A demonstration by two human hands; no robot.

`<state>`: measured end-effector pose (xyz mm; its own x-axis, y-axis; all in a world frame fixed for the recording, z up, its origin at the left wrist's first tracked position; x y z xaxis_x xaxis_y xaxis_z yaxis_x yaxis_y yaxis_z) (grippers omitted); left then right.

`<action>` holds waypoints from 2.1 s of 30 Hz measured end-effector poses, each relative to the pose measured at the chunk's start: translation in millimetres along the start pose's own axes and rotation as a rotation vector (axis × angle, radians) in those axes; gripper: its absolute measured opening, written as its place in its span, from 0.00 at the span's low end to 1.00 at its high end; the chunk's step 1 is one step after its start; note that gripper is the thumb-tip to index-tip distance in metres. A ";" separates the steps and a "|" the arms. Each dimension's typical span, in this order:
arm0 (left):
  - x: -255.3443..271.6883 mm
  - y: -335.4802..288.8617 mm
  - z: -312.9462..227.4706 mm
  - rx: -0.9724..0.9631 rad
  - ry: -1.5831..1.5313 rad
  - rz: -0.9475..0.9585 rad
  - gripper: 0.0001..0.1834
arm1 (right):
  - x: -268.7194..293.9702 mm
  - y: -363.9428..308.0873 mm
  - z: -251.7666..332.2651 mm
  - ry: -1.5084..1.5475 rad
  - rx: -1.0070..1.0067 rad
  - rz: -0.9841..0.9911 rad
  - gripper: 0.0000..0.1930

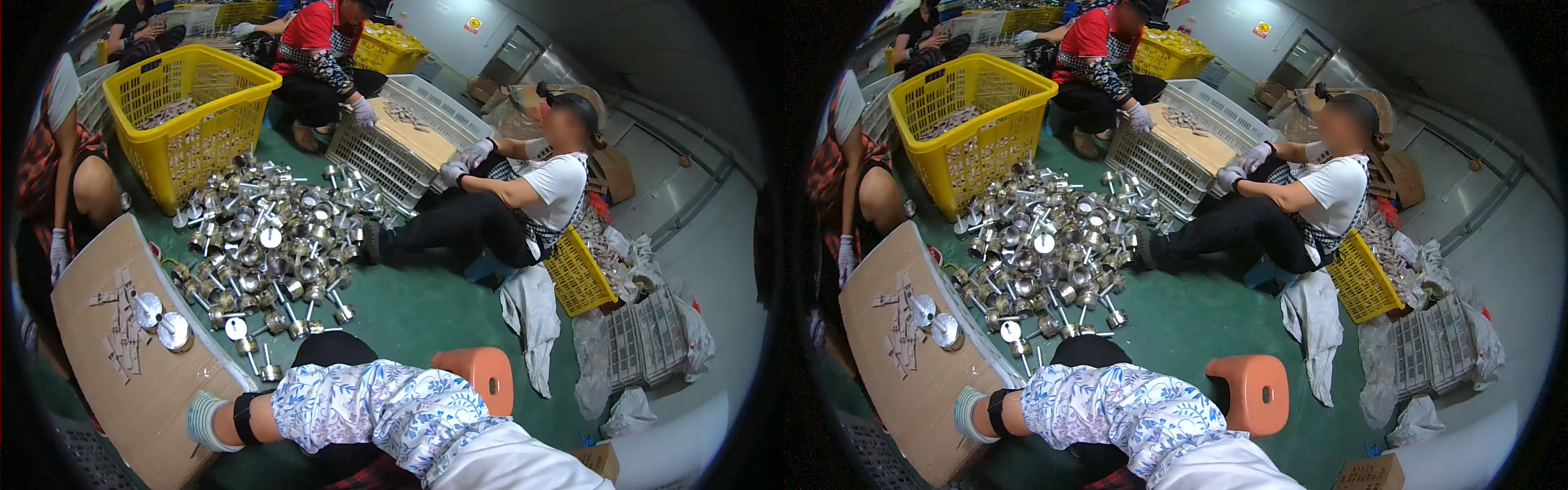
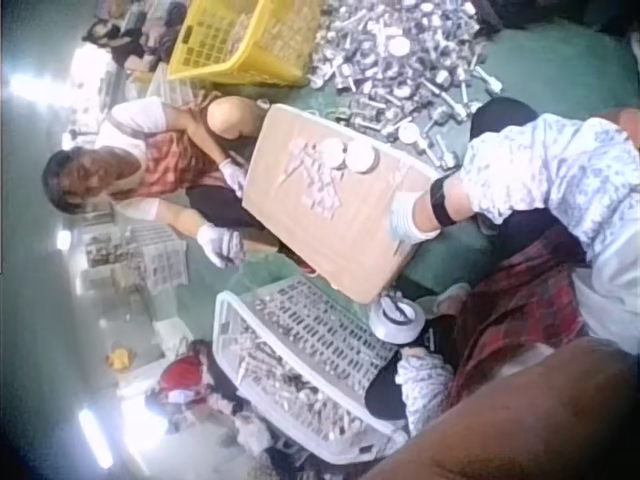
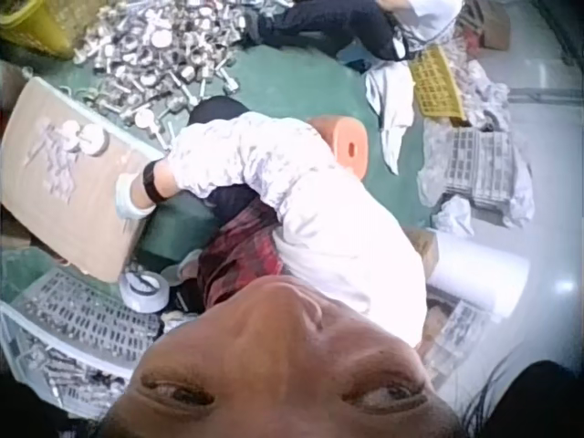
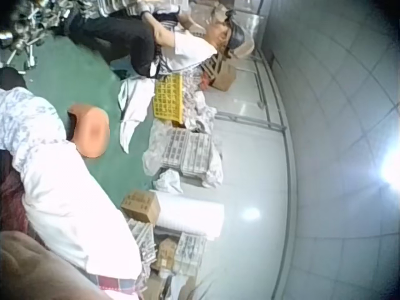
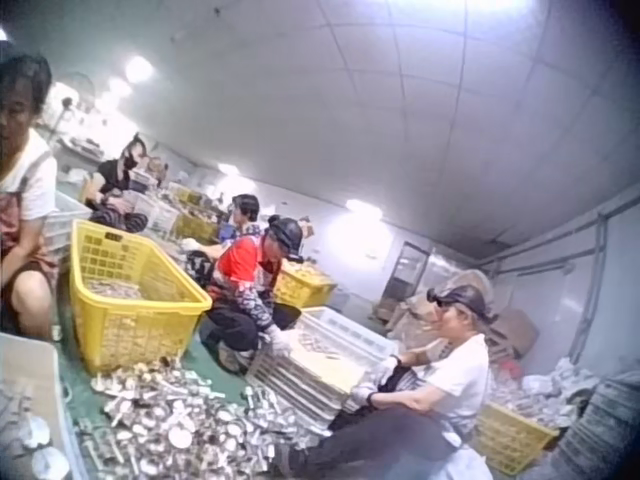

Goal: Assembling and organizing metal door latches or similar hardware on a production floor.

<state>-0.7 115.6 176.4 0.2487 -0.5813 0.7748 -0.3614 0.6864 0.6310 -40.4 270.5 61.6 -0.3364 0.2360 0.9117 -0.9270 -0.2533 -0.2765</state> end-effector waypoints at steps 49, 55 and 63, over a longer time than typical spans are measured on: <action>-28.6 -26.0 24.5 0.119 0.042 0.133 0.18 | -0.3 9.3 10.3 -0.042 -0.016 0.162 0.15; -34.6 -27.8 24.7 0.120 0.029 0.143 0.18 | -4.7 10.9 6.5 -0.039 -0.030 0.155 0.15; -35.9 -29.6 28.0 0.121 0.028 0.156 0.18 | -1.0 10.1 9.3 -0.033 -0.015 0.129 0.15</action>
<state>-24.1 103.9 128.8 0.2058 -0.4586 0.8645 -0.5023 0.7087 0.4955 -47.9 259.0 60.7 -0.4480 0.1712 0.8775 -0.8787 -0.2656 -0.3967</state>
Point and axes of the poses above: each hand's wrist, its own y-axis towards the middle knuckle, its own x-axis out of the back of the hand, z = x × y, the point moved 10 cm from there along y, towards the middle knuckle, and after that the axes turned 2 degrees about x, right-handed, at the moved point
